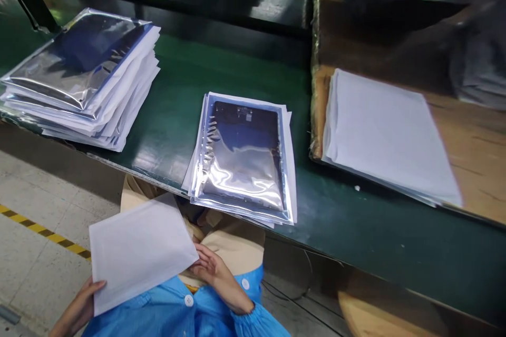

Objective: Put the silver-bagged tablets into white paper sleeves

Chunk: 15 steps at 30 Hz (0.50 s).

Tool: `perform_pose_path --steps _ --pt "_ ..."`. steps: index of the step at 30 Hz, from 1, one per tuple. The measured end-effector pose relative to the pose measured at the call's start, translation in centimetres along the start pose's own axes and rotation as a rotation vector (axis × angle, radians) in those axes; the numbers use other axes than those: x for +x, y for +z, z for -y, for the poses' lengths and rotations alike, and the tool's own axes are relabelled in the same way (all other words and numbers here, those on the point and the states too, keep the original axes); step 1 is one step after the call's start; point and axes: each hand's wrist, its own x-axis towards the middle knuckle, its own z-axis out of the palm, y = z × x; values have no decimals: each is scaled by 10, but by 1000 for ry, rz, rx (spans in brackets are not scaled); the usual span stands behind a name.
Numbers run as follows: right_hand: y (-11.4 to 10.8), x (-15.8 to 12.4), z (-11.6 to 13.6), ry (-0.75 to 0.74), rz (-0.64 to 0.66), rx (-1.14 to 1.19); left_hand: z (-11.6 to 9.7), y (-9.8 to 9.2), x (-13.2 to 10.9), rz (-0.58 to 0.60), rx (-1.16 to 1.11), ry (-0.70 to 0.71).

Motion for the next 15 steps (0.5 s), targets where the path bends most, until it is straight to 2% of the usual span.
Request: perform_pose_path --steps 2,5,7,11,15 --pt "-2 -1 3 14 4 -23 -4 -2 4 27 3 -75" --pt "-2 3 -2 20 -97 -50 -7 -1 9 54 26 -104" --pt "-2 3 -10 14 -165 -60 -7 7 9 9 41 -80" --pt "-8 -10 -25 28 -247 -73 -7 30 2 -165 49 -31" --pt "-15 -28 -28 30 -272 -58 -8 46 -3 -195 19 -45"
